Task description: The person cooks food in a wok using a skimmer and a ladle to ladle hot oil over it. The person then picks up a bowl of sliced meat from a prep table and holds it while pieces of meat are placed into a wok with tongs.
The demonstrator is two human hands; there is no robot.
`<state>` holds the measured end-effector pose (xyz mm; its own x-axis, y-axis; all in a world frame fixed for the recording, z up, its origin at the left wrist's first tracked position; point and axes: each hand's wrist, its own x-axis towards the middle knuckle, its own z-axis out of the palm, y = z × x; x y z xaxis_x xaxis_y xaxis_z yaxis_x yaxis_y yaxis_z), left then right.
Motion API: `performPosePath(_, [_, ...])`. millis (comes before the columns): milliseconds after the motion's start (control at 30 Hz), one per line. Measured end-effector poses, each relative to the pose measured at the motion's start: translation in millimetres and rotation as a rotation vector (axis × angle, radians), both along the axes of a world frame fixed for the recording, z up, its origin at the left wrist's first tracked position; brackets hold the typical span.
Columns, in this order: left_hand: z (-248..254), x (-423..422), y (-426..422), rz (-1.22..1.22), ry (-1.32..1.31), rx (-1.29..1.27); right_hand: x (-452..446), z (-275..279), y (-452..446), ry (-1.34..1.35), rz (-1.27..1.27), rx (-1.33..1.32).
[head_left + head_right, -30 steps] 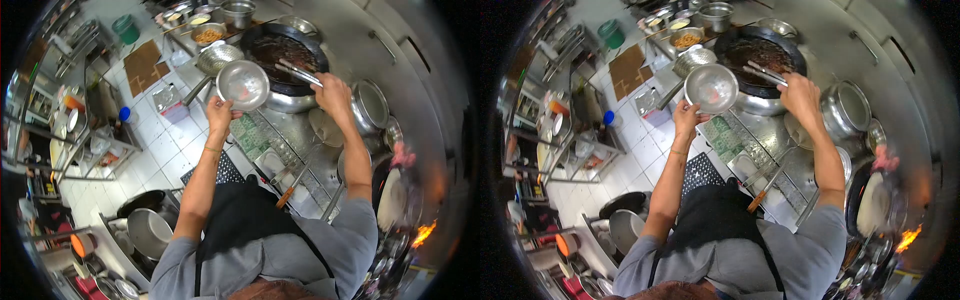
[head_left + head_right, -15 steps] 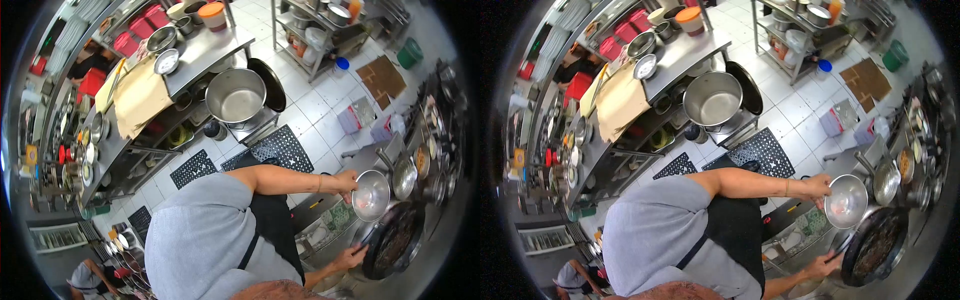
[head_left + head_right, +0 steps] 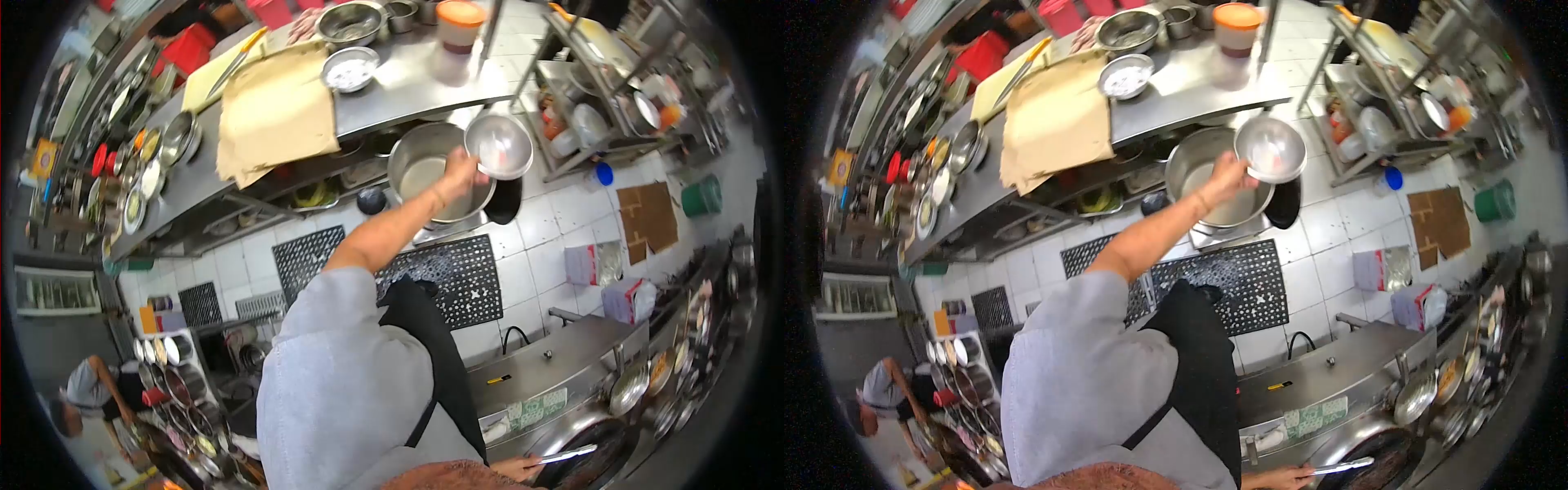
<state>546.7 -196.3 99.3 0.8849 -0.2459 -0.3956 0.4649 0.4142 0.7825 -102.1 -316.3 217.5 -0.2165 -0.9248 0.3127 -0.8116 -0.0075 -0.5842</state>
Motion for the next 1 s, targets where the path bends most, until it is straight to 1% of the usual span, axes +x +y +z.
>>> performPosePath(33, [8, 27, 17, 0.099, -0.029, 0.05, 9, 1, 0, 0.01, -0.009, 0.017])
performPosePath(100, [18, 75, 44, 0.214, -0.053, 0.112, 23, 1, -2, 0.043, 0.013, 0.025])
performPosePath(167, [19, 116, 61, 0.38, 0.002, 0.11, 40, -3, -7, 0.067, 0.052, 0.026])
performPosePath(233, [20, 145, 74, 0.451, 0.023, 0.034, 52, -5, -12, 0.082, 0.09, 0.033])
performPosePath(300, [3, 163, 74, 0.484, 0.06, -0.012, 61, -4, -17, 0.084, 0.112, 0.029])
performPosePath(367, [-4, 149, 63, 0.451, -0.047, 0.015, 68, -3, -21, 0.075, 0.127, 0.017])
performPosePath(433, [-21, 111, 40, 0.211, -0.051, -0.03, 71, -1, -25, 0.054, 0.153, -0.002])
performPosePath(500, [-35, 40, 20, -0.036, 0.0, -0.055, 81, 6, -19, 0.02, 0.16, -0.024])
performPosePath(533, [-43, 1, 10, -0.16, 0.109, -0.078, 86, 10, -5, -0.015, 0.122, -0.039])
performPosePath(567, [-50, -41, 0, -0.248, 0.212, -0.107, 118, 39, 20, -0.082, -0.017, 0.106])
performPosePath(600, [-88, -76, -8, -0.399, 0.247, -0.181, 126, 43, 27, -0.169, -0.077, 0.124])
performPosePath(633, [-125, -116, -17, -0.51, 0.325, -0.11, 115, 37, 28, -0.25, -0.151, 0.123])
performPosePath(667, [-130, -160, -25, -0.547, 0.43, -0.032, 99, 28, 33, -0.286, -0.109, 0.017])
performPosePath(700, [-124, -194, -37, -0.708, 0.474, 0.132, 98, 25, 42, -0.532, -0.126, -0.01])
performPosePath(733, [-122, -235, -46, -0.889, 0.476, 0.175, 99, 30, 53, -0.757, -0.175, -0.077])
performPosePath(767, [-120, -266, -48, -1.036, 0.468, 0.229, 92, 36, 67, -0.819, -0.157, -0.065])
performPosePath(800, [-122, -296, -52, -1.188, 0.457, 0.258, 91, 43, 81, -0.872, -0.099, -0.121])
performPosePath(833, [-126, -323, -54, -1.318, 0.438, 0.288, 85, 48, 98, -0.881, -0.146, -0.158])
performPosePath(867, [-146, -348, -56, -1.42, 0.41, 0.248, 76, 53, 115, -0.899, -0.176, -0.187])
performPosePath(933, [-135, -395, -66, -1.509, 0.427, 0.323, 52, 57, 154, -0.943, -0.251, -0.258])
performPosePath(967, [-141, -415, -74, -1.562, 0.453, 0.342, 41, 55, 173, -0.917, -0.32, -0.279])
performPosePath(1000, [-160, -433, -83, -1.559, 0.547, 0.373, 33, 53, 188, -0.889, -0.398, -0.303])
